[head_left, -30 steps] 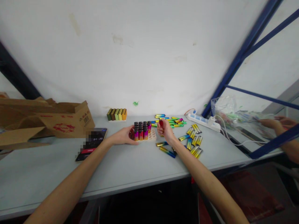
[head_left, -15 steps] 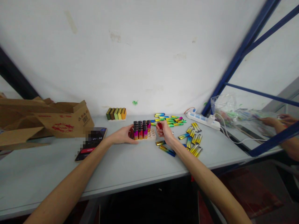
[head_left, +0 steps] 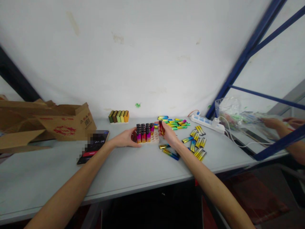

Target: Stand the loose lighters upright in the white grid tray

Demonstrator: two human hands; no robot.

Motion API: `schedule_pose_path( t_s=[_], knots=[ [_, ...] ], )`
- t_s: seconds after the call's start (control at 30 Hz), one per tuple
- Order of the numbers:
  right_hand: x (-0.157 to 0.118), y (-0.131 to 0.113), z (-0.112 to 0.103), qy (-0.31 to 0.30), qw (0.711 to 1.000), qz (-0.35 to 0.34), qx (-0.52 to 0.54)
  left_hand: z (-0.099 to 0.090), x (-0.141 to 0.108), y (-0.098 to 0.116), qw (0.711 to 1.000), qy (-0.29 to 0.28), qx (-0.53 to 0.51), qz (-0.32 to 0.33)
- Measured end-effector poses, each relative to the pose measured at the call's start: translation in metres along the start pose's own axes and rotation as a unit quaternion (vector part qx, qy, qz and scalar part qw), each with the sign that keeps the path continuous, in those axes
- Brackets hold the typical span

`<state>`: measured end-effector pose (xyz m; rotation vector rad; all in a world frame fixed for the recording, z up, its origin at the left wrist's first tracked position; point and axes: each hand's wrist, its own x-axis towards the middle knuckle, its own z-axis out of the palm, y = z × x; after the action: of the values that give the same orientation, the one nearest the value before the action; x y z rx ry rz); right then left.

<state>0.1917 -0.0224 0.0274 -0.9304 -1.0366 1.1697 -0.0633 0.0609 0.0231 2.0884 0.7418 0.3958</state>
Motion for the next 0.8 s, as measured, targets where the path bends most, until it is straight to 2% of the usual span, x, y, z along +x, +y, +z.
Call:
schedule_pose_path(
  t_s=[0.1,0.37,0.47,0.57,0.67,0.73,0.8],
  knots=[
    [0.001,0.005,-0.002,0.015,0.997,-0.044,-0.062,-0.001,0.001,-0.006,1.000,0.013,0.020,0.007],
    [0.005,0.011,-0.012,0.038,0.981,-0.121,-0.144,-0.003,0.004,-0.015,0.999,0.017,0.040,0.022],
    [0.003,0.011,-0.013,0.017,0.973,-0.138,-0.182,-0.002,0.003,-0.013,0.999,0.023,0.036,0.020],
    [0.000,0.010,-0.014,-0.012,0.952,-0.154,-0.263,-0.001,0.003,-0.011,0.999,0.019,0.024,0.022],
    [-0.002,0.006,-0.016,-0.030,0.919,-0.188,-0.346,-0.001,0.002,-0.009,1.000,0.011,0.014,0.021],
    [-0.002,0.004,-0.017,-0.046,0.900,-0.217,-0.374,-0.001,0.002,-0.008,1.000,0.013,0.018,0.018],
    [-0.002,0.004,-0.018,-0.065,0.897,-0.229,-0.372,-0.002,0.002,-0.009,0.999,0.020,0.029,0.016]
  ],
)
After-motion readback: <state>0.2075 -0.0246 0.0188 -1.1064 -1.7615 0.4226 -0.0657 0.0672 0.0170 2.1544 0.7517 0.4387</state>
